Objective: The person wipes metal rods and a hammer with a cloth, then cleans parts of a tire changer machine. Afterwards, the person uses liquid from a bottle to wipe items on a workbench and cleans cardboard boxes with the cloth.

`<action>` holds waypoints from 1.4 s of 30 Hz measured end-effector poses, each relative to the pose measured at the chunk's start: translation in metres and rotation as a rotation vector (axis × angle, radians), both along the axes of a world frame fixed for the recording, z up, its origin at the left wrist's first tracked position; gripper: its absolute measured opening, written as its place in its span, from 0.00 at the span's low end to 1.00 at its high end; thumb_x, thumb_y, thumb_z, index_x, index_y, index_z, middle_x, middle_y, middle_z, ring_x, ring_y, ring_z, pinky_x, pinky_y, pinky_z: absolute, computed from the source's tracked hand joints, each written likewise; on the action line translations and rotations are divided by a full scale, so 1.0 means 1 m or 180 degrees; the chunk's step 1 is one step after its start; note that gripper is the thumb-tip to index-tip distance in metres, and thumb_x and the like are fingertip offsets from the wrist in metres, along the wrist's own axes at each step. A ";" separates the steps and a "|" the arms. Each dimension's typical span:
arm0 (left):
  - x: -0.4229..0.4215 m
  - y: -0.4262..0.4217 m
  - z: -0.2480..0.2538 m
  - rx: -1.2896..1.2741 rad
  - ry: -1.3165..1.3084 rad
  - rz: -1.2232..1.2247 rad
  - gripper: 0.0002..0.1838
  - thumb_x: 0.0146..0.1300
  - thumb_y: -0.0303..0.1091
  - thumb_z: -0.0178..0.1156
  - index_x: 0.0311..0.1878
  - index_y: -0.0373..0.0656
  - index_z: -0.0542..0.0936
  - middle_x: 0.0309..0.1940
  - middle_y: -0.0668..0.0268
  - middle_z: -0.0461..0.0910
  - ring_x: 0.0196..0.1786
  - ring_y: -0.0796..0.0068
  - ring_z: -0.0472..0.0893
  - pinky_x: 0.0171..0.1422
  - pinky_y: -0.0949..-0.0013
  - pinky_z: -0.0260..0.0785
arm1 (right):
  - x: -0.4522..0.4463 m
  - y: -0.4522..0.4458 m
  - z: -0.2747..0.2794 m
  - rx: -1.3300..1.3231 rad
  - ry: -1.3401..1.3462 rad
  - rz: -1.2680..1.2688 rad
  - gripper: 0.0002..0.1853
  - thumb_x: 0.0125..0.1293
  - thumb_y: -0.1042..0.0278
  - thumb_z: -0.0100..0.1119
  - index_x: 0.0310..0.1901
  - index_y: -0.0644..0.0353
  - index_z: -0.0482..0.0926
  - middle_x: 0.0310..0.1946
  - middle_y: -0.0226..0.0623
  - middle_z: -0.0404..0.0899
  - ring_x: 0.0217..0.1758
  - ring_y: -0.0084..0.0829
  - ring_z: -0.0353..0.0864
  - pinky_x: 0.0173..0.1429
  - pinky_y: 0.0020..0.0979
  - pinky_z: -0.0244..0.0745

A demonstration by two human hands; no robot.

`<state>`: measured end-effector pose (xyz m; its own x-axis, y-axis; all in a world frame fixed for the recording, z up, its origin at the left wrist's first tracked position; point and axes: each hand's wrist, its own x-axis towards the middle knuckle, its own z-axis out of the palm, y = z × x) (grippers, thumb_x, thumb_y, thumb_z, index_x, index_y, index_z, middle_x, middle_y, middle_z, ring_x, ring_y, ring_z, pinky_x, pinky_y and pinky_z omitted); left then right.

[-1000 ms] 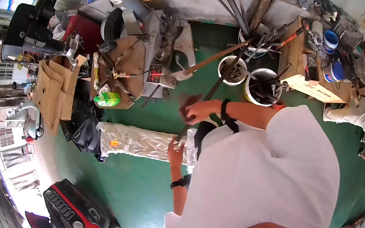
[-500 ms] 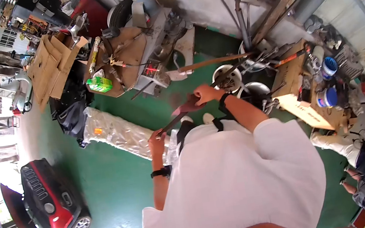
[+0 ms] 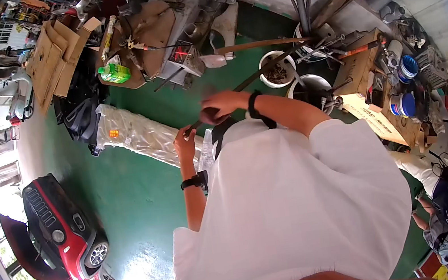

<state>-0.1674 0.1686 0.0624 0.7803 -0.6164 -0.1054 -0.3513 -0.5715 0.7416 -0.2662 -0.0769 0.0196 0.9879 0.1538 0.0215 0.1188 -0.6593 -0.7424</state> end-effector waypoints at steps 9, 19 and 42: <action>0.003 -0.002 0.001 0.0030 -0.0103 -0.0030 0.14 0.57 0.35 0.69 0.45 0.42 0.82 0.36 0.59 0.85 0.34 0.64 0.84 0.40 0.64 0.74 | 0.003 0.014 0.023 -0.0143 -0.0113 0.0052 0.35 0.48 0.65 0.67 0.61 0.52 0.67 0.50 0.43 0.73 0.49 0.48 0.77 0.49 0.45 0.74; 0.003 -0.003 0.003 0.0174 0.0069 0.0061 0.15 0.58 0.38 0.69 0.46 0.41 0.82 0.35 0.59 0.85 0.34 0.64 0.84 0.40 0.64 0.74 | -0.101 -0.111 -0.077 -0.0372 0.0631 -0.2464 0.18 0.48 0.71 0.61 0.43 0.60 0.71 0.37 0.52 0.78 0.43 0.56 0.78 0.46 0.50 0.73; 0.074 -0.038 -0.016 0.0057 -0.0025 0.0005 0.15 0.54 0.35 0.70 0.45 0.43 0.81 0.37 0.58 0.85 0.39 0.61 0.84 0.44 0.61 0.73 | -0.033 -0.132 0.034 0.0595 -0.1430 -0.3525 0.21 0.52 0.76 0.57 0.52 0.61 0.75 0.44 0.49 0.79 0.51 0.51 0.78 0.57 0.42 0.72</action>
<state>-0.0937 0.1307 0.0461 0.7822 -0.6132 -0.1102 -0.3563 -0.5853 0.7283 -0.2990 -0.2090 0.0538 0.4809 -0.8130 0.3281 -0.1704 -0.4538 -0.8747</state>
